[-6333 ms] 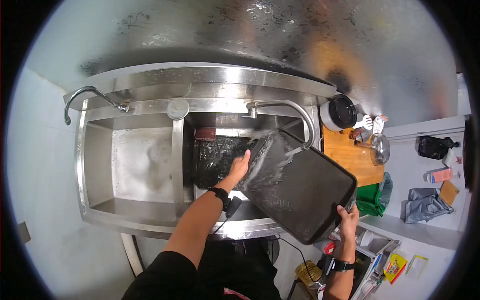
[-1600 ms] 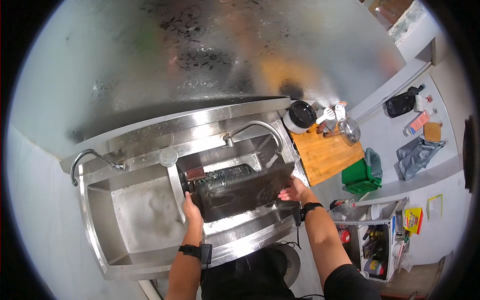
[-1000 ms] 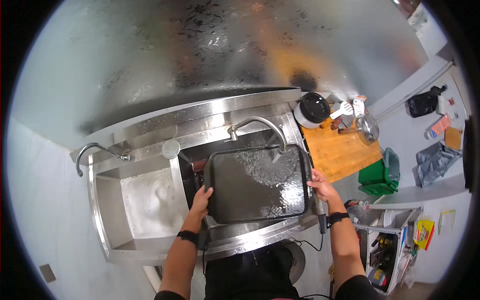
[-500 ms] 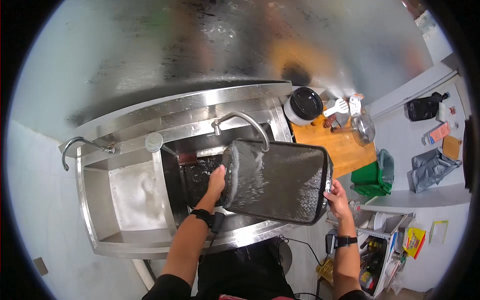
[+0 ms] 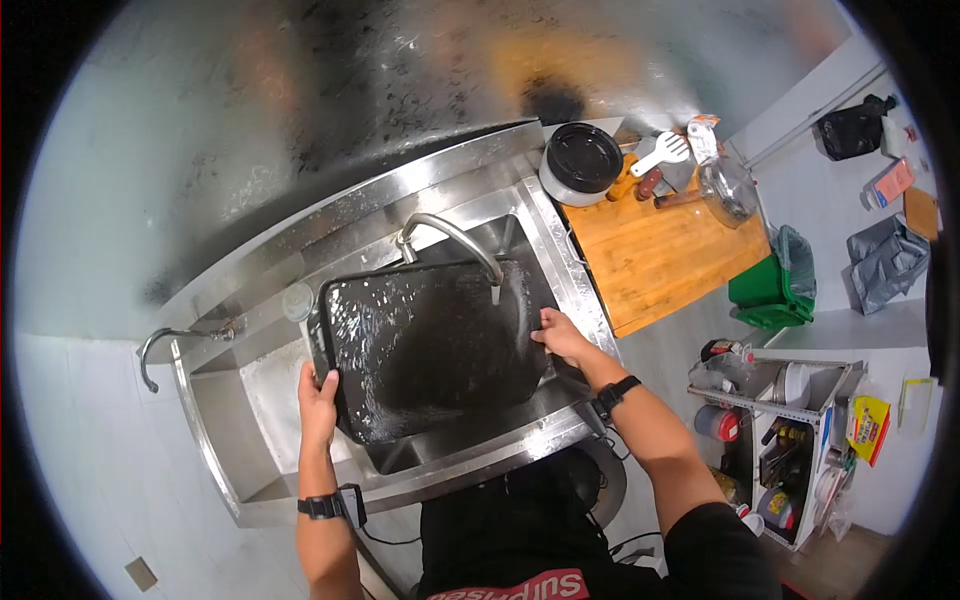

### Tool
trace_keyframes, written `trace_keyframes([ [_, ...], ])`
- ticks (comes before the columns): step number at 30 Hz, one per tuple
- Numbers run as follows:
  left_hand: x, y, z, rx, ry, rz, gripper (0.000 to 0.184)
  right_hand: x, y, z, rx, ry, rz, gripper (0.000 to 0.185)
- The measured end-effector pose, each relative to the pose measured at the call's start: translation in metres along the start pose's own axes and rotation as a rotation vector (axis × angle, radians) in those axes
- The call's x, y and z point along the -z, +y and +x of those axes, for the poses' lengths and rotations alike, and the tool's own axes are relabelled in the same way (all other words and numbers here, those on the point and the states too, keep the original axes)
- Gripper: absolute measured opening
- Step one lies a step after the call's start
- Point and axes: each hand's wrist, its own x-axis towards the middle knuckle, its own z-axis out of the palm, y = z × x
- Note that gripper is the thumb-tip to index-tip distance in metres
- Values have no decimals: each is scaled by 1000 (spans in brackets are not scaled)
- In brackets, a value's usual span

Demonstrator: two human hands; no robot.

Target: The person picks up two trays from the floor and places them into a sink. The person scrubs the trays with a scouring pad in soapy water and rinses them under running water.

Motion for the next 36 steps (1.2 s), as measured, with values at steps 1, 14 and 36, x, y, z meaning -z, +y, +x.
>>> trace_keyframes([
  [1, 1, -4, -2, 2, 14, -17, 19, 3, 1, 8, 42, -29, -20, 26],
  [14, -172, -139, 23, 709, -195, -347, 51, 68, -102, -169, 414, 243, -511, 26],
  [36, -126, -287, 94, 810, 451, 961, 79, 326, 81, -66, 237, 525, 342, 37],
])
